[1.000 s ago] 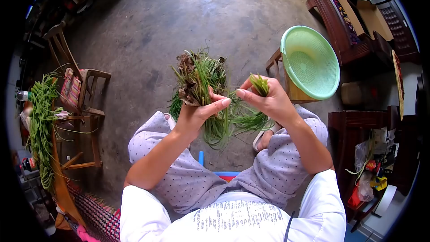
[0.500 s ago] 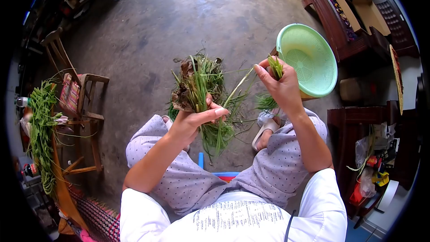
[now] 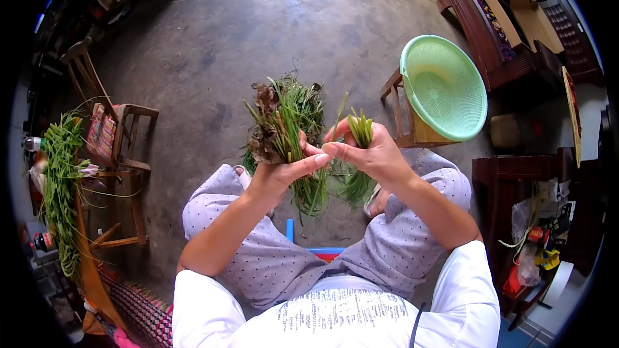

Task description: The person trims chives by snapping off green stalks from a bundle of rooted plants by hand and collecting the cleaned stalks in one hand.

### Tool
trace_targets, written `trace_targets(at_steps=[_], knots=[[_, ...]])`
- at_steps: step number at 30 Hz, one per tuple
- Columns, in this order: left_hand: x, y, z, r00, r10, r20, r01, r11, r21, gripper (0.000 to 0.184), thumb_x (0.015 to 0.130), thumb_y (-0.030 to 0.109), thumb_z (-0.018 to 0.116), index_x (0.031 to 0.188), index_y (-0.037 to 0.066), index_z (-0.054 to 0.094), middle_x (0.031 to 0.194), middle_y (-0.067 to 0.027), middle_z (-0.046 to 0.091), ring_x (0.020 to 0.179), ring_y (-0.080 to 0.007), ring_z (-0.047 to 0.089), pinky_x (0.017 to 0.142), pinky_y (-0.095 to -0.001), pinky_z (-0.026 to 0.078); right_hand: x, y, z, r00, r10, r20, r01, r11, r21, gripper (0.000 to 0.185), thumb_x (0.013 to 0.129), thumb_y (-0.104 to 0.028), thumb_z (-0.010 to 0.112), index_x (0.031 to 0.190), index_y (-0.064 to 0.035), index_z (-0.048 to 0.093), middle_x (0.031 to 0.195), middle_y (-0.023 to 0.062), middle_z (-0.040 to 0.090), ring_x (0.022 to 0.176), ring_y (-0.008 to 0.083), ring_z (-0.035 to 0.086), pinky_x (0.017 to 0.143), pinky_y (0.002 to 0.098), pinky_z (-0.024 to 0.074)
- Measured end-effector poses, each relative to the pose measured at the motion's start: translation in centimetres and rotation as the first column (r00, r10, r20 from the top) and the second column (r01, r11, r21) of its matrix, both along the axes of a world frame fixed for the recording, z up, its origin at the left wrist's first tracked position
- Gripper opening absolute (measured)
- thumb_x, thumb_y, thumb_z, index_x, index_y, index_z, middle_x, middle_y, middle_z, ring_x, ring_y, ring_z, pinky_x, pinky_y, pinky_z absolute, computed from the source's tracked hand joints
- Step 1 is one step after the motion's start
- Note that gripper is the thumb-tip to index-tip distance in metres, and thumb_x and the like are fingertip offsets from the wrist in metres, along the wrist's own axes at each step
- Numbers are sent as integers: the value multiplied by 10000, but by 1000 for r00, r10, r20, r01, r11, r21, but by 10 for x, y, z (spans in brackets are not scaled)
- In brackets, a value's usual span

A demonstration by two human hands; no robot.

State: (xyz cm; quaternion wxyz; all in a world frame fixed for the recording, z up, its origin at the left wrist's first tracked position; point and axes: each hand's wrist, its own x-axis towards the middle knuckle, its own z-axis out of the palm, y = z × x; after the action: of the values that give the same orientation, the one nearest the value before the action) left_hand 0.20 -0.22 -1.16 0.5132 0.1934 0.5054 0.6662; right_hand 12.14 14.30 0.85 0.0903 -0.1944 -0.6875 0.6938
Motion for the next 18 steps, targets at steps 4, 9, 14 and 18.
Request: trace_targets(at_steps=[4, 9, 14, 18], knots=[[1, 0, 0, 999, -20, 38, 21, 1000, -22, 300, 753, 44, 690, 885, 98, 427, 825, -70, 617, 704, -114, 566, 638, -255, 440, 0, 2, 3, 999, 6, 41, 7, 953, -304, 157, 812, -156, 693, 860, -24, 623, 605, -70, 501, 498, -5, 374, 431, 179, 252], [-3, -3, -4, 950, -92, 297, 94, 996, 8, 260, 790, 76, 672, 900, 108, 438, 887, -82, 629, 775, -131, 608, 629, -232, 441, 1, 8, 7, 999, 43, -11, -44, 970, -238, 121, 813, -123, 683, 831, -3, 668, 708, -13, 629, 642, 30, 525, 554, 193, 410], [-5, -5, 0, 883, -144, 447, 148, 989, 28, 244, 797, 58, 657, 907, 114, 447, 903, -80, 618, 807, -129, 608, 648, -228, 454, 1, 9, 1, 993, 56, -102, -72, 985, -156, 116, 812, -114, 680, 827, 0, 665, 680, -16, 615, 629, 32, 511, 557, 201, 407], [-5, -6, 4, 888, -176, 425, 169, 984, 55, 241, 801, 55, 655, 919, 111, 453, 869, -68, 600, 843, -129, 608, 679, -224, 466, 2, 13, 1, 987, 40, -153, -31, 998, 60, 118, 820, -117, 671, 812, -1, 648, 632, -21, 569, 599, 37, 472, 546, 215, 389]])
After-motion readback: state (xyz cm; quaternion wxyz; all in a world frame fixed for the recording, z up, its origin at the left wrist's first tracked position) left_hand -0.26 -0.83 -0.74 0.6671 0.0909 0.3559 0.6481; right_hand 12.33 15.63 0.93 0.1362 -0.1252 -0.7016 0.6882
